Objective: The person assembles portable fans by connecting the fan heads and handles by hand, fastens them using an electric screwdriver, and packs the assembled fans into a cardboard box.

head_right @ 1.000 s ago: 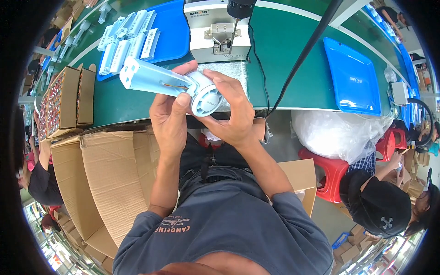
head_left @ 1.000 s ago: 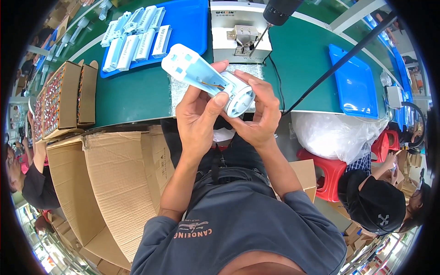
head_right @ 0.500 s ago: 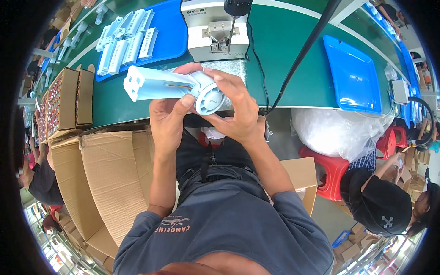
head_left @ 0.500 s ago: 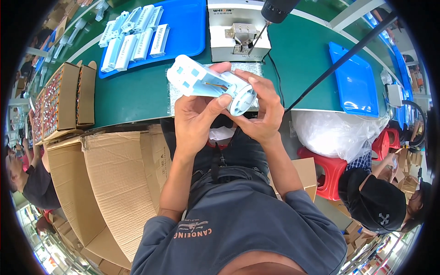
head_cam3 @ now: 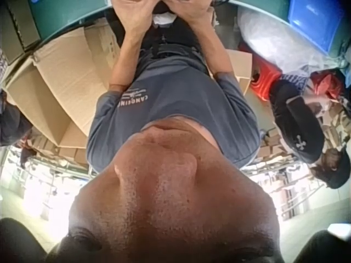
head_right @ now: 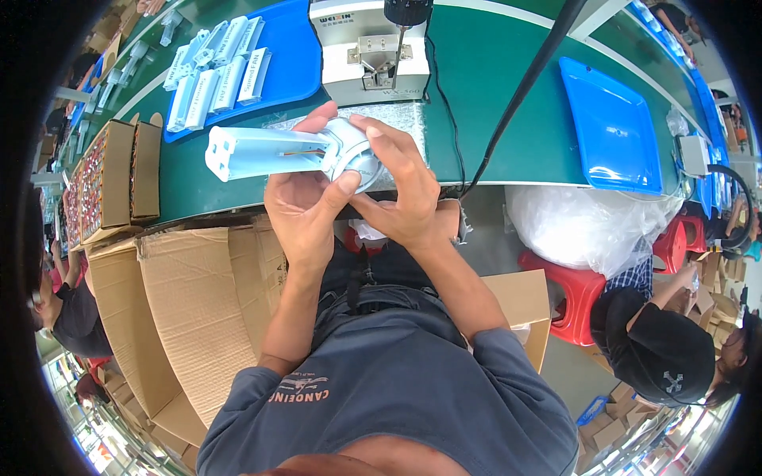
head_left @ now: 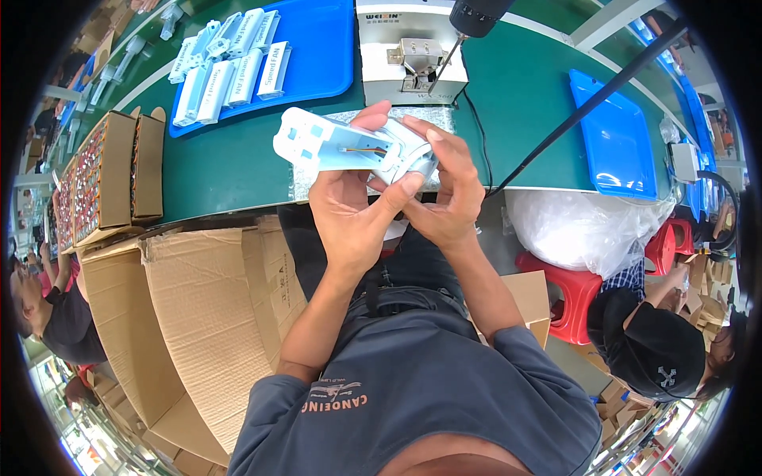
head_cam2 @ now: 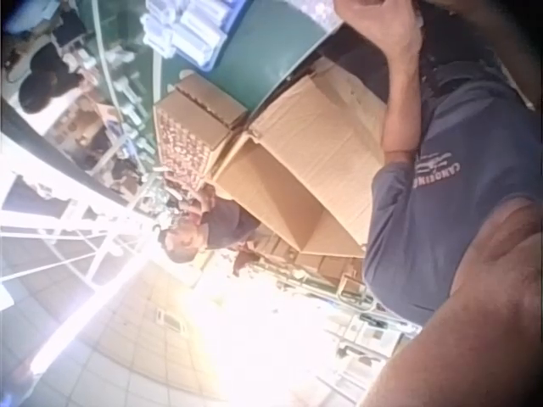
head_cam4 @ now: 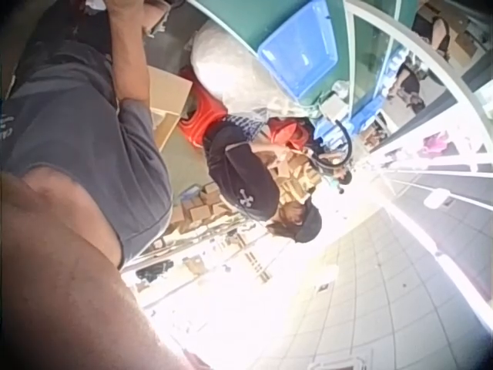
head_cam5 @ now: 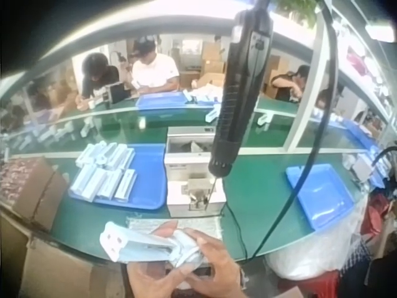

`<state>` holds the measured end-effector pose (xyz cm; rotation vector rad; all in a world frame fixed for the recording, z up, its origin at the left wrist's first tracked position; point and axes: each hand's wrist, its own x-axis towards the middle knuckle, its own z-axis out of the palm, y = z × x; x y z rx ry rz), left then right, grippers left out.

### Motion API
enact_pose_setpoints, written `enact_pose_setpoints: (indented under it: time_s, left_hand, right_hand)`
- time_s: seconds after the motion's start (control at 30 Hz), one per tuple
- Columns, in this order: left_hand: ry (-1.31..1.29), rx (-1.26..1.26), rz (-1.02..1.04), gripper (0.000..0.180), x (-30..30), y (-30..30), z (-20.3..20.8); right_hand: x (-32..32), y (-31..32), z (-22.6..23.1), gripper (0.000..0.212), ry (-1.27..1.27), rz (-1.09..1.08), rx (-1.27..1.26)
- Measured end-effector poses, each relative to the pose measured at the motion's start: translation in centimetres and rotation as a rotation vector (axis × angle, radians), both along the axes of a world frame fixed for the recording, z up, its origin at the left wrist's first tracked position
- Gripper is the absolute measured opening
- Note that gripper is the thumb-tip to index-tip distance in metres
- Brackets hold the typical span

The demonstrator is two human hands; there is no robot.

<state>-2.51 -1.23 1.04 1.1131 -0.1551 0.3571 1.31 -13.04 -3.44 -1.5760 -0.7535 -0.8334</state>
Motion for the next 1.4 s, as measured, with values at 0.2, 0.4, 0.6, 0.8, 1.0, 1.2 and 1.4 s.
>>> enact_pose_setpoints:
  time_s: [0.2,0.4,0.6,0.8,1.0,1.2,1.4]
  left_hand:
    - [0.011,0.185,-0.108,0.056,0.6,1.2,0.1]
    - [0.082,0.152,-0.074,0.054,0.5,0.8,0.1]
    - [0.194,0.264,-0.036,0.053,0.9,2.2,-1.1]
    - [0.046,0.54,0.12,0.06,1.3,2.9,-1.6]
    - [0.066,0.579,0.173,0.063,0.8,2.9,-1.1]
    - [0.003,0.71,0.151,0.067,0.8,3.4,-1.2]
    - [0.066,0.626,0.06,0.058,0.5,2.9,-1.2]
  right_hand:
    - [-0.2,0.1,-0.7,0.082,0.034,-0.021,0.024]
    - [-0.7,0.1,0.5,0.075,0.172,0.008,-0.011]
    - [-2.0,-1.9,7.7,0.056,0.218,0.128,-0.328]
    - [-1.6,-0.6,6.0,0.032,0.19,0.008,-0.422]
    - [-1.7,0.2,5.9,0.023,0.253,-0.007,-0.336]
    - [-1.5,0.3,5.3,0.014,0.33,0.011,-0.311]
    - [-1.3,-0.4,5.0,0.016,0.413,0.101,-0.149]
